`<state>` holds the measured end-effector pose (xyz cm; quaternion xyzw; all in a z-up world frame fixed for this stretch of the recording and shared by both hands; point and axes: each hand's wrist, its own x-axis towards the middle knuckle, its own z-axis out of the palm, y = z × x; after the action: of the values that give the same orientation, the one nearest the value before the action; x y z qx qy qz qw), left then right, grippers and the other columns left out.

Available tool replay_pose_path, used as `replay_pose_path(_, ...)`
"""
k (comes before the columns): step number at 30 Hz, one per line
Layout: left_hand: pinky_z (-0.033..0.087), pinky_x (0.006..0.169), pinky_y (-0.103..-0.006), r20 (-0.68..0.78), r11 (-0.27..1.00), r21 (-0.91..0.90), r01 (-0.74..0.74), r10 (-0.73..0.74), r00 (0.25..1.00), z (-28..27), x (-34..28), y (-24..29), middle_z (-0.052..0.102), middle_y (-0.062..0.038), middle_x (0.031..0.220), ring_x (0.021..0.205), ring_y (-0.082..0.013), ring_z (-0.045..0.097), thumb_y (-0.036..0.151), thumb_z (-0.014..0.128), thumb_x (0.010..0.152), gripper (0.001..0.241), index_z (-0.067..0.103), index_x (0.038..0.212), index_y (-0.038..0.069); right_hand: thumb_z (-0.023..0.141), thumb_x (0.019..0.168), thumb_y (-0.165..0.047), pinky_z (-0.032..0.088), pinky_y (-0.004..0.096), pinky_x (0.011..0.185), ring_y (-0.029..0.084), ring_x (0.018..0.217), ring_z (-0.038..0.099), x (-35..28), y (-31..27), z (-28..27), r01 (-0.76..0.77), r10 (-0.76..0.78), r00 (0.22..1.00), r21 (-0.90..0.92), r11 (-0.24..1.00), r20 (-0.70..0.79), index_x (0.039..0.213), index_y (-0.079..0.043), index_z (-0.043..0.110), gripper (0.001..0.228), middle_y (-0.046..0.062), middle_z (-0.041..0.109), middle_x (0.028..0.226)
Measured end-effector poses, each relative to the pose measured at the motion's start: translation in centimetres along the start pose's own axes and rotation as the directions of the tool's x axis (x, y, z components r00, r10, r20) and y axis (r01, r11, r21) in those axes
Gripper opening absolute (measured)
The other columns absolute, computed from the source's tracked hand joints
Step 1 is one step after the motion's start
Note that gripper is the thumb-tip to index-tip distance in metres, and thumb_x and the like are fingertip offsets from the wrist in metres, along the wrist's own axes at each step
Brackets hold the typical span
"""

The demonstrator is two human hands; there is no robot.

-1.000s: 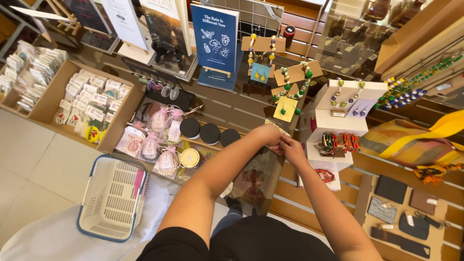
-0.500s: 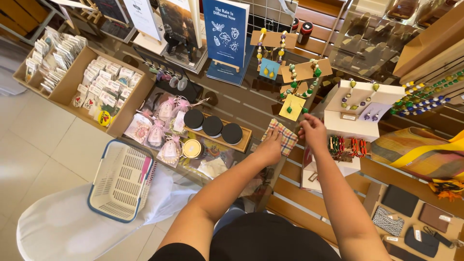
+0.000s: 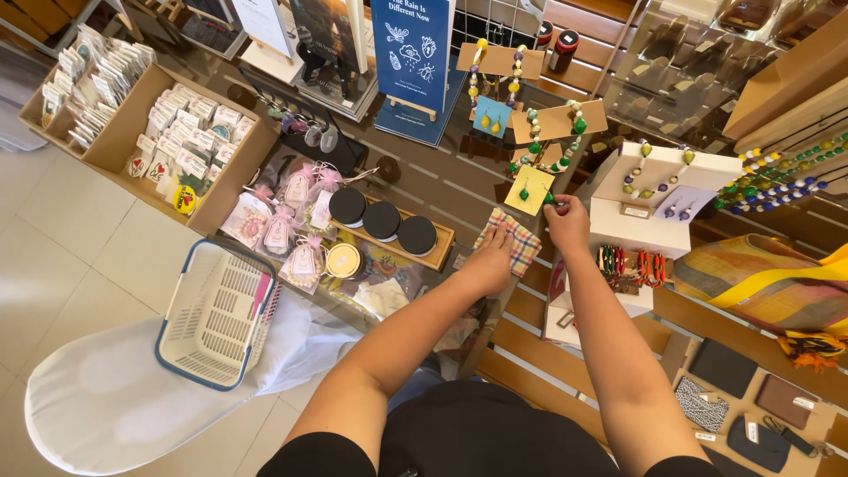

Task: Cleaning and dusting various merchandise items on a display counter using a cloth.

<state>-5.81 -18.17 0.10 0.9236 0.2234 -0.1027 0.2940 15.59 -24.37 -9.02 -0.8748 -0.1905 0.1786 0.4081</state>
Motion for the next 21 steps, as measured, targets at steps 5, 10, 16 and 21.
replay_pose_path(5,0.025,0.123,-0.0550,0.005,1.000,0.009,-0.004,0.004,1.000,0.4,0.5,-0.4,0.012,-0.029,0.168,0.154,-0.0484,0.013,0.006,0.046,0.092,0.066,0.032,0.154,-0.010,0.081,0.084,-0.036,0.054,0.042,0.091,0.025,0.096,0.068,-0.8,-0.5,-0.4,0.052,-0.052,0.998,0.000,0.999,-0.022,0.109,-0.018,0.073,0.032,0.002,0.067,0.088)
replay_pose_path(10,0.028,0.122,-0.0557,-0.001,1.000,-0.003,0.000,0.000,1.000,0.6,0.5,-0.7,0.011,-0.027,0.169,0.155,-0.0472,0.013,0.009,0.048,0.093,0.066,0.031,0.155,-0.009,0.079,0.086,-0.037,0.051,0.042,0.096,0.027,0.099,0.066,-2.5,-3.1,-1.5,0.116,-0.114,0.992,0.035,0.993,-0.052,0.106,-0.017,0.072,0.030,0.002,0.062,0.089)
replay_pose_path(16,0.031,0.120,-0.0558,-0.002,1.000,0.020,0.016,-0.016,1.000,0.1,0.0,-0.2,0.010,-0.025,0.169,0.156,-0.0449,0.014,0.012,0.048,0.095,0.066,0.031,0.156,-0.007,0.078,0.086,-0.037,0.049,0.042,0.097,0.027,0.101,0.064,-3.4,-4.2,-1.1,0.173,-0.172,0.984,0.025,0.985,-0.038,0.106,-0.017,0.070,0.029,0.003,0.059,0.091)
replay_pose_path(21,0.029,0.122,-0.0552,-0.014,0.999,0.036,-0.007,0.008,1.000,0.2,0.1,-0.3,0.012,-0.027,0.168,0.155,-0.0468,0.015,0.008,0.049,0.091,0.068,0.031,0.155,-0.008,0.081,0.084,-0.037,0.049,0.041,0.096,0.026,0.102,0.063,-3.9,-4.2,-1.4,0.201,-0.201,0.980,-0.003,0.980,0.004,0.111,-0.018,0.068,0.036,0.001,0.057,0.095)
